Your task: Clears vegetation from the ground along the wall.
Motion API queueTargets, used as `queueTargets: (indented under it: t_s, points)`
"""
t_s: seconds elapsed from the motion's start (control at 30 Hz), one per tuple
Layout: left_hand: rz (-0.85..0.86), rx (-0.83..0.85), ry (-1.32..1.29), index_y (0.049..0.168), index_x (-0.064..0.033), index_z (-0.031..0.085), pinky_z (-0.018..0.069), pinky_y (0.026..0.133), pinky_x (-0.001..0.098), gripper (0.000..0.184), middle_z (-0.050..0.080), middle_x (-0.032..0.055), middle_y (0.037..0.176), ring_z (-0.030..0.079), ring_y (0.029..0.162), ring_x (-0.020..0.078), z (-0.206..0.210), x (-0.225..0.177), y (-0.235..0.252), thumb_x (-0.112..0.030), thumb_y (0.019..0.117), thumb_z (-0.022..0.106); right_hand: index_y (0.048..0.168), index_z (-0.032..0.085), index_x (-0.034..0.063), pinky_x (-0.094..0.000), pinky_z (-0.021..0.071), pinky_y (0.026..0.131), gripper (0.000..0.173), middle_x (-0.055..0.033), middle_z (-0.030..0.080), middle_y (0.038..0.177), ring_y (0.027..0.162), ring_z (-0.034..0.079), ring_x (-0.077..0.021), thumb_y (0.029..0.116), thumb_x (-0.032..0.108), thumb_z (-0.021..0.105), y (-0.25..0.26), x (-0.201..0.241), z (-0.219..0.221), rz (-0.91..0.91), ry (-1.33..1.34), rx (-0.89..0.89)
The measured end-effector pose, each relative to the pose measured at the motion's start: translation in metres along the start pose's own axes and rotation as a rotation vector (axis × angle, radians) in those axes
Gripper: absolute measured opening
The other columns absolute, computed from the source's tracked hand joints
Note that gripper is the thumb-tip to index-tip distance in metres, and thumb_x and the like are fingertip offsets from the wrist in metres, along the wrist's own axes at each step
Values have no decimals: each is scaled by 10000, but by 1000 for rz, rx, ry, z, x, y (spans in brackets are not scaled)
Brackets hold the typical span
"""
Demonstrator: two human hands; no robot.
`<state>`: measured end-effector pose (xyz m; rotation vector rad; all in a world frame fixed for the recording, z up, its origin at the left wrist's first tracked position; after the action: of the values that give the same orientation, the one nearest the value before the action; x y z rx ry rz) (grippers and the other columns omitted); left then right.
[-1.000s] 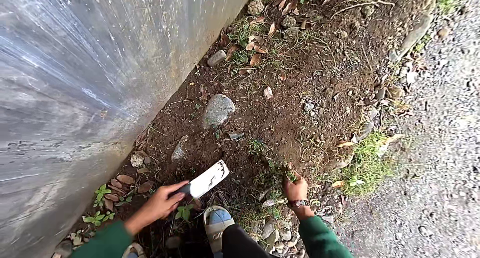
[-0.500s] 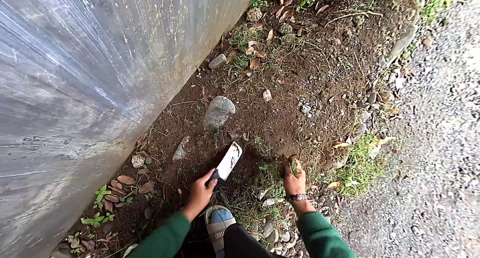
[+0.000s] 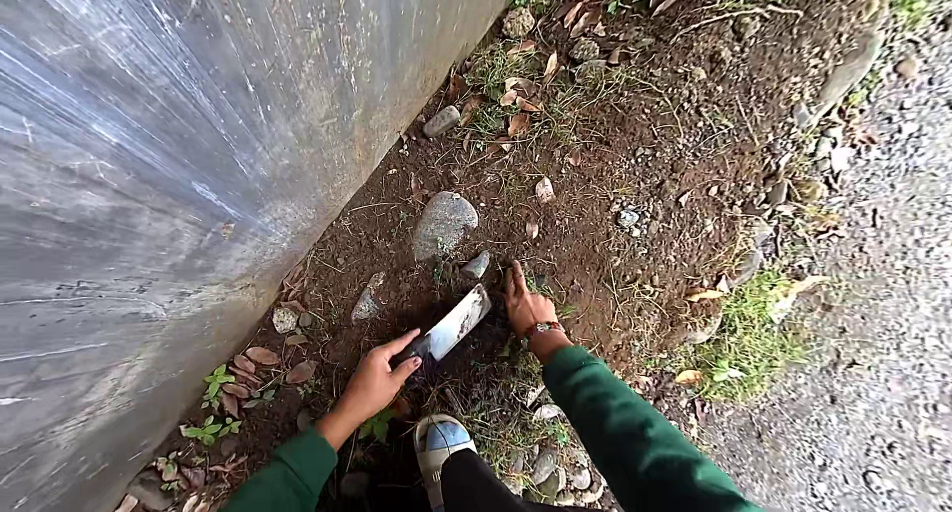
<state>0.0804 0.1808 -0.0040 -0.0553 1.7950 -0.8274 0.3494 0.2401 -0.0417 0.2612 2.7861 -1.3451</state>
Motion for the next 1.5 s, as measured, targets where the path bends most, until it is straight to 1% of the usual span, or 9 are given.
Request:
queueTargets:
  t_s: [0.23,0.47,0.63,0.7,0.83,1.03,1.2,1.37,1.5]
  points:
    - [666,-585,-395,1279,-38,484,569,566,215,274,590,-64,775,599,596,33,-43,-157,10,-109,1030,576,1621,217,-4,-634,536,925,762,-323,348,1584,1131,650,-519,967,47,605,-8,-19,-5,150,106,-60]
    - [547,-394,172,1240,82,618,622,752,383,349,740,156,954,737,802,213,46,-105,22,-158,988,643,1411,547,-26,-674,544,810,452,-284,524,1472,997,690,-528,959,-32,536,-33,-30,40,-138,79,-97]
    - [1023,-154,568,1108,12,692,613,617,384,258,711,147,868,725,705,273,102,-115,7,-128,893,728,1383,605,-38,-663,479,996,417,-323,564,1414,1218,623,-501,1023,166,553,-31,-39,64,-215,292,-291]
    - [866,-26,777,1174,5,693,620,662,467,253,728,196,932,741,764,350,100,-103,32,-117,953,672,1436,551,-45,-651,420,1094,460,-325,482,1509,1332,539,-505,1025,162,570,-37,-39,65,-147,291,-136]
    - [-12,102,949,1425,6,490,546,879,591,409,664,279,1201,689,1057,459,66,-57,87,-248,1113,415,1429,529,-37,-624,548,900,454,-276,518,1479,1100,673,-496,975,-33,523,-39,-38,57,-118,106,-101]
    - [626,-115,866,1211,-28,693,606,607,465,291,716,184,929,735,738,340,111,-76,28,-163,954,674,1553,480,105,-662,378,1132,540,-253,472,1562,1429,468,-468,1016,94,541,-32,-37,67,-132,176,-133]
    - [-133,0,786,1406,-14,536,504,967,618,448,688,270,1167,665,1131,451,22,-55,92,-332,1094,490,1390,582,-12,-613,564,844,442,-249,589,1414,1104,682,-473,947,-12,568,-32,-24,41,-283,-24,-279]
    - [245,-212,483,1285,21,628,577,821,551,440,728,203,952,728,883,356,14,-68,60,-334,1028,588,1671,118,91,-648,504,938,700,-182,128,1733,1233,600,-508,1040,-16,402,-1,-8,13,-137,-84,16]
    - [124,38,476,1248,10,648,521,924,572,436,706,214,1045,688,1013,360,20,-77,59,-363,1024,618,1595,227,-77,-627,482,1027,575,-341,392,1557,1318,545,-507,1060,36,403,-2,-7,6,88,25,103]
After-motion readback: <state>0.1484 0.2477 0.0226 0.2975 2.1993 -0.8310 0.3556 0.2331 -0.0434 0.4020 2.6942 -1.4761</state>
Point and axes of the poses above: each hand's wrist, its own y-axis towards the middle knuckle, its own z-axis out of the palm, x = y × z, the point moved 8 cm from there along y, towards the middle knuckle
